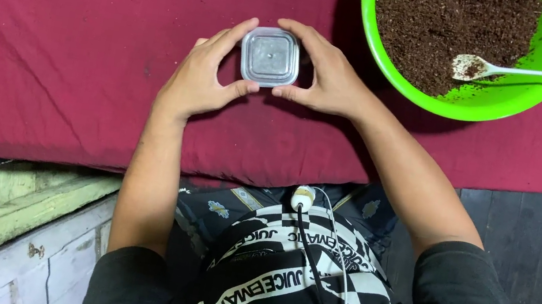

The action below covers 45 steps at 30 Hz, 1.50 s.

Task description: Filling a small plastic container with soil substrate using a spoon and securing it with a lid.

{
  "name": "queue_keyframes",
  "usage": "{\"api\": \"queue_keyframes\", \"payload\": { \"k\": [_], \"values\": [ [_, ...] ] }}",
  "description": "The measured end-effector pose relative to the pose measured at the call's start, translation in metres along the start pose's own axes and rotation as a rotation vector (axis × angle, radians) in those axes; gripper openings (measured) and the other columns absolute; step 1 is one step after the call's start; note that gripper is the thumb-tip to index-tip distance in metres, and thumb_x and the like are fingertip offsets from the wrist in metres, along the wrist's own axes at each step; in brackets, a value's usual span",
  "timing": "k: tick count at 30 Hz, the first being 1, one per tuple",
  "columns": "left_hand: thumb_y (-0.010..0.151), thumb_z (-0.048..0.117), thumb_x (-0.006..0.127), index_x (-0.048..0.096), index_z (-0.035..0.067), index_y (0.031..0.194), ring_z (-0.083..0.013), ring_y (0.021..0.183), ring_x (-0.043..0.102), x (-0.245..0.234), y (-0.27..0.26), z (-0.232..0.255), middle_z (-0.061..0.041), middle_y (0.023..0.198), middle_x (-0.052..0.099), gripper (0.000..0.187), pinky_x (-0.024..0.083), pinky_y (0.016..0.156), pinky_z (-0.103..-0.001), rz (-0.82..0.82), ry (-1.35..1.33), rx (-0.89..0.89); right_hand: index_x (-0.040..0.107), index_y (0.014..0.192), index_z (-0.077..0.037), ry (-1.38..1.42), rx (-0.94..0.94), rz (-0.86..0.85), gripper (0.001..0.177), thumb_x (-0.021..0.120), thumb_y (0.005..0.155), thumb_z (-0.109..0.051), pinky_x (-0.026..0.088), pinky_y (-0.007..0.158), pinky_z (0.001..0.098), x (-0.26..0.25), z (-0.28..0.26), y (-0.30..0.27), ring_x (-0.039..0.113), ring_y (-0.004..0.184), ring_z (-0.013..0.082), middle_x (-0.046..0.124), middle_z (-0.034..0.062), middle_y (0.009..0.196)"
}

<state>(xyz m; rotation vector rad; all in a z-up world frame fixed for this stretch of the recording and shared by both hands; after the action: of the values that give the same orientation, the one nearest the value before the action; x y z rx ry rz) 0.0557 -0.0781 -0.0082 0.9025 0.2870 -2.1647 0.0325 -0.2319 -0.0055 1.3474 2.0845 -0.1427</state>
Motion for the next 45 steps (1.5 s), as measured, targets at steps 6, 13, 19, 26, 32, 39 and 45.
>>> {"api": "queue_keyframes", "payload": {
  "k": [6, 13, 19, 26, 32, 39, 45],
  "values": [
    [0.1, 0.054, 0.064, 0.03, 0.016, 0.161, -0.0304, 0.144, 0.049, -0.001, -0.001, 0.0, -0.012, 0.161, 0.048, 0.08, 0.036, 0.11, -0.049, 0.013, -0.004, -0.001, 0.032, 0.156, -0.004, 0.023, 0.0, -0.01, 0.092, 0.083, 0.091, -0.044, 0.038, 0.122, 0.0453, 0.002, 0.002, 0.0, 0.048, 0.146, 0.0354, 0.044, 0.0189, 0.159],
    [0.101, 0.061, 0.058, 0.021, 0.02, 0.164, -0.031, 0.143, 0.05, 0.0, -0.001, 0.001, -0.015, 0.158, 0.053, 0.083, 0.036, 0.108, -0.048, 0.007, 0.014, -0.001, 0.033, 0.157, -0.006, 0.06, 0.006, -0.006, 0.074, 0.066, 0.103, -0.043, 0.039, 0.121, 0.0477, -0.002, 0.003, -0.001, 0.049, 0.147, 0.0372, 0.045, 0.02, 0.159],
    [0.101, 0.054, 0.066, 0.019, 0.02, 0.164, -0.0308, 0.148, 0.047, 0.001, -0.004, -0.004, -0.014, 0.163, 0.048, 0.086, 0.034, 0.112, -0.049, 0.004, -0.004, -0.001, 0.028, 0.159, -0.005, 0.082, 0.014, -0.058, 0.082, 0.069, 0.1, -0.045, 0.035, 0.124, 0.0491, 0.001, 0.002, -0.001, 0.043, 0.151, 0.0382, 0.04, 0.0218, 0.163],
    [0.102, 0.053, 0.065, 0.028, 0.018, 0.163, -0.0286, 0.145, 0.05, 0.0, -0.004, -0.001, -0.011, 0.162, 0.049, 0.078, 0.038, 0.11, -0.047, 0.032, 0.005, 0.056, 0.032, 0.16, -0.007, 0.016, -0.029, -0.028, 0.078, 0.069, 0.102, -0.043, 0.04, 0.12, 0.0472, -0.002, 0.0, -0.002, 0.051, 0.145, 0.0382, 0.049, 0.0232, 0.157],
    [0.102, 0.051, 0.067, 0.029, 0.017, 0.162, -0.0288, 0.143, 0.051, 0.002, -0.003, -0.002, -0.012, 0.16, 0.051, 0.079, 0.037, 0.108, -0.047, 0.032, 0.015, 0.053, 0.034, 0.159, -0.006, 0.002, -0.047, -0.023, 0.077, 0.071, 0.101, -0.04, 0.039, 0.121, 0.0479, -0.003, 0.001, -0.001, 0.049, 0.145, 0.0391, 0.048, 0.0239, 0.157],
    [0.104, 0.064, 0.049, 0.023, 0.017, 0.165, -0.0306, 0.149, 0.04, 0.002, -0.007, 0.002, -0.011, 0.164, 0.045, 0.081, 0.03, 0.113, -0.052, 0.068, 0.171, 0.073, 0.026, 0.163, -0.007, -0.018, -0.084, -0.023, 0.079, 0.064, 0.104, -0.045, 0.032, 0.125, 0.0558, 0.0, -0.002, -0.003, 0.041, 0.148, 0.042, 0.045, 0.0251, 0.158],
    [0.109, 0.064, 0.041, 0.012, 0.018, 0.166, -0.0352, 0.15, 0.036, 0.007, -0.012, 0.0, -0.012, 0.161, 0.049, 0.079, 0.029, 0.11, -0.054, 0.081, 0.221, 0.05, 0.018, 0.166, -0.011, -0.145, -0.043, -0.02, 0.082, 0.053, 0.106, -0.056, 0.027, 0.124, 0.0589, 0.006, 0.004, -0.008, 0.027, 0.151, 0.0433, 0.044, 0.0246, 0.16]
  ]
}}
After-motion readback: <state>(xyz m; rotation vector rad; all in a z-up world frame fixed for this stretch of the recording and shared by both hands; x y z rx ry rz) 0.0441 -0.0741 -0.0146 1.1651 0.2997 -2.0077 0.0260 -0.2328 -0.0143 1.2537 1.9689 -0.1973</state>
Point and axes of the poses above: each hand's wrist, its own y-axis towards the middle knuckle, its own x-axis out of the palm, z = x × y, the point moved 10 cm from there along y, towards the middle knuckle
